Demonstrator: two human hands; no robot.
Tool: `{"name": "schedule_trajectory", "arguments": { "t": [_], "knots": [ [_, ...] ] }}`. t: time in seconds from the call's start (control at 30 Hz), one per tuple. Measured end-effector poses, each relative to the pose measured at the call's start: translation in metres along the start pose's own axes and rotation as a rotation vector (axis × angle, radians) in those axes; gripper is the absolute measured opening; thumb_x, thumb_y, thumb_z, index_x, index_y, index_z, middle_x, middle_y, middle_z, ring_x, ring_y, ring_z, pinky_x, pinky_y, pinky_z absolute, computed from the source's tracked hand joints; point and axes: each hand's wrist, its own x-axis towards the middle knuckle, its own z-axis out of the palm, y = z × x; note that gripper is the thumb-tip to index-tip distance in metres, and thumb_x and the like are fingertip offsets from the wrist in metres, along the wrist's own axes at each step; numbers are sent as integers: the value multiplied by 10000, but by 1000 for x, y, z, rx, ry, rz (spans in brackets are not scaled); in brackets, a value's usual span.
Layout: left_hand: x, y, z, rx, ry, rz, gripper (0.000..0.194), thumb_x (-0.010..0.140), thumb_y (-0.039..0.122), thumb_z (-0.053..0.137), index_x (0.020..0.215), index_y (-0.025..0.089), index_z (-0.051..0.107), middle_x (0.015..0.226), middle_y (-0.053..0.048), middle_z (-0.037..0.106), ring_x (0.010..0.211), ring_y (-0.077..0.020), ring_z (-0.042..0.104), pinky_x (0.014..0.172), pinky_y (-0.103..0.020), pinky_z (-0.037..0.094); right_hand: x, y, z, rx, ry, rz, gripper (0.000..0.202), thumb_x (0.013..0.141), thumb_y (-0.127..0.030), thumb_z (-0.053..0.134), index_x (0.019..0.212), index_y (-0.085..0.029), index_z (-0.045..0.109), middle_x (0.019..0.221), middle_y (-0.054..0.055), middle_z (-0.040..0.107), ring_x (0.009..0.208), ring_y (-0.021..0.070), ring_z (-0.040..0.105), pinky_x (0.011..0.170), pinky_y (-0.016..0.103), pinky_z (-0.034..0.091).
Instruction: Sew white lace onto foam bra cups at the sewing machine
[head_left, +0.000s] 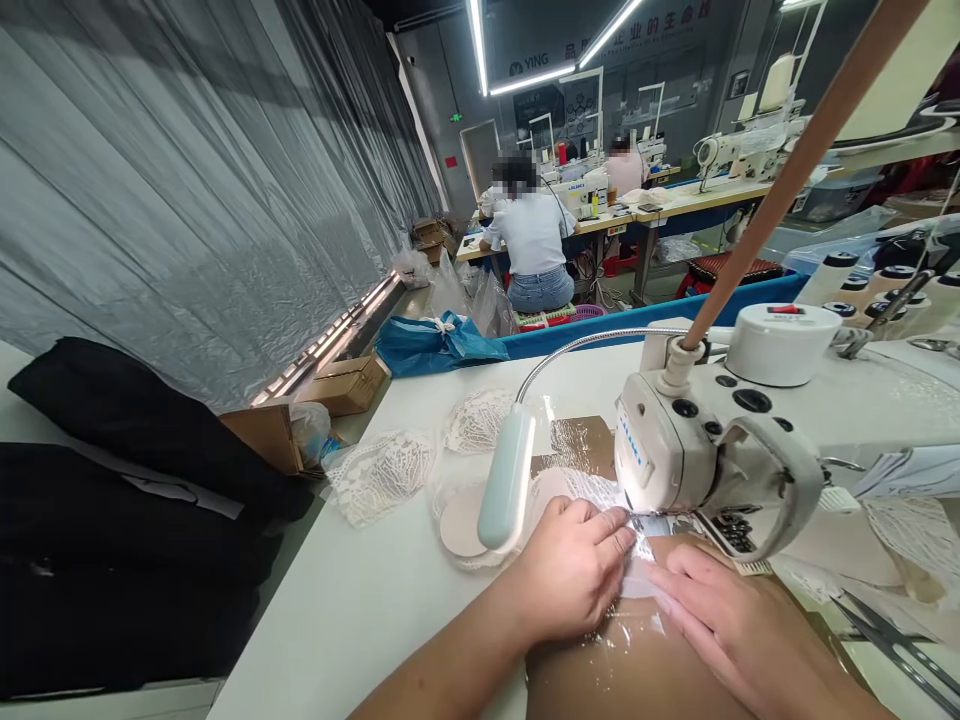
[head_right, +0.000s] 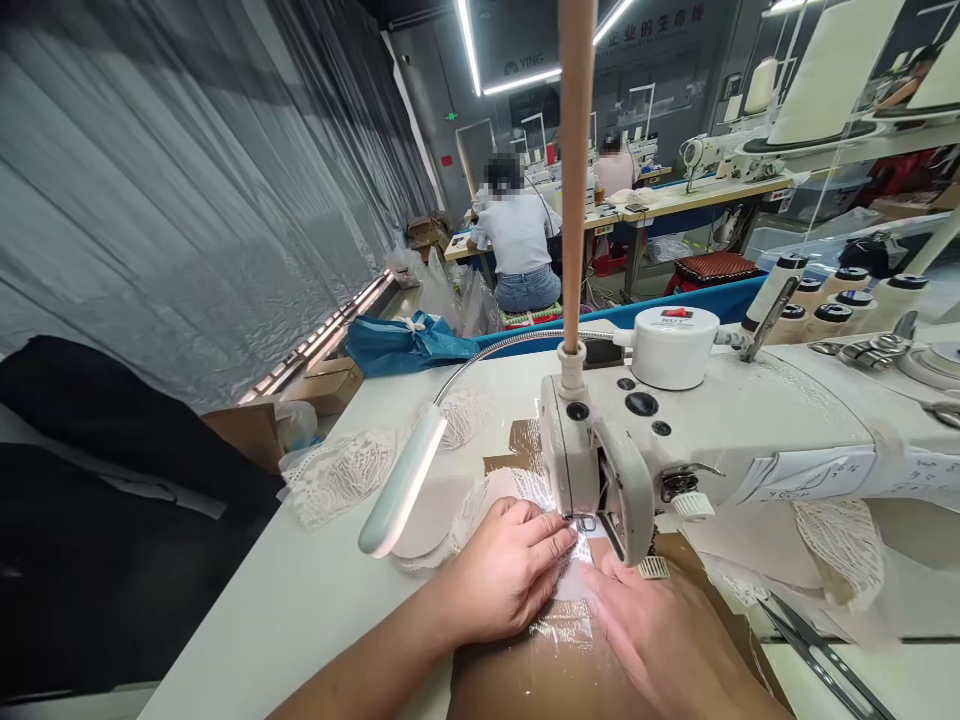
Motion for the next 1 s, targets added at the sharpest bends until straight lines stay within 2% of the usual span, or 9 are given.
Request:
{"name": "schedule_trajectory", "arguments": {
  "t": [0.13, 0.27, 0.4, 0.57, 0.7, 0.77, 0.87, 0.93, 1.0],
  "knots": [
    [-2, -2, 5, 3, 13, 17, 297, 912, 182, 458, 1193, 170, 552, 1296, -64, 607, 934, -218, 514, 831, -364, 372, -2, 3, 0, -50, -26, -60, 287, 960, -213, 409, 1168, -221, 607, 918, 50, 709, 714, 157, 696, 583, 261, 536],
    [-5, -4, 10, -34, 33, 39, 312, 915, 164, 466, 1213, 180, 558, 1310, -40, 607, 994, -210, 521, 888, -366, 367, -1, 1, -4, -83, 0, -88, 302, 965, -206, 372, 1129, -218, 625, 999, 87, 724, 682, 175, 700, 529, 277, 543],
    [-5, -7, 12, -54, 53, 19, 297, 927, 164, 461, 1200, 181, 574, 1298, -32, 618, 993, -210, 526, 886, -361, 382, 1, -2, -3, -75, 23, -99, 305, 967, -207, 362, 1121, -210, 626, 1072, 119, 717, 790, 208, 725, 542, 286, 561],
    [-3, -11, 18, -66, 135, -19, 331, 884, 161, 498, 1203, 167, 586, 1287, -63, 621, 985, -241, 532, 871, -385, 402, 1, -2, 2, -20, 42, -104, 340, 964, -177, 333, 1148, -168, 619, 1027, 139, 719, 681, 188, 716, 535, 295, 564],
    [-5, -13, 21, -111, 225, -76, 324, 888, 170, 482, 1190, 183, 600, 1277, -65, 625, 1046, -254, 538, 927, -409, 402, -1, -1, 5, 15, 28, -125, 347, 947, -160, 357, 1206, -162, 588, 953, 103, 717, 646, 186, 710, 509, 301, 562],
    [-6, -14, 21, -150, 255, -100, 321, 901, 249, 507, 1200, 184, 602, 1277, -81, 622, 1071, -263, 546, 955, -421, 403, -1, -1, 5, 40, -9, -101, 334, 945, -175, 377, 1198, -194, 594, 943, 81, 709, 700, 198, 715, 541, 314, 574],
    [-7, -13, 20, -210, 278, -149, 419, 847, 412, 616, 1197, 181, 620, 1277, -103, 618, 1114, -288, 547, 983, -424, 410, 3, -1, 1, 95, -58, -48, 302, 955, -220, 396, 1138, -227, 636, 941, 68, 710, 794, 217, 711, 647, 352, 594],
    [-7, -14, 19, -220, 283, -213, 363, 847, 375, 618, 1154, 185, 651, 1255, -100, 633, 1129, -290, 547, 979, -410, 421, 6, 0, -7, 162, -105, -25, 304, 970, -271, 398, 1103, -229, 669, 962, 74, 724, 842, 223, 708, 711, 365, 596],
    [-8, -15, 16, -208, 286, -276, 242, 873, 241, 558, 1068, 181, 688, 1188, -93, 668, 1096, -277, 573, 953, -400, 438, 5, 6, -19, 246, -192, 12, 345, 983, -332, 393, 1143, -243, 684, 1054, 74, 740, 940, 232, 707, 803, 367, 591]
  ]
}}
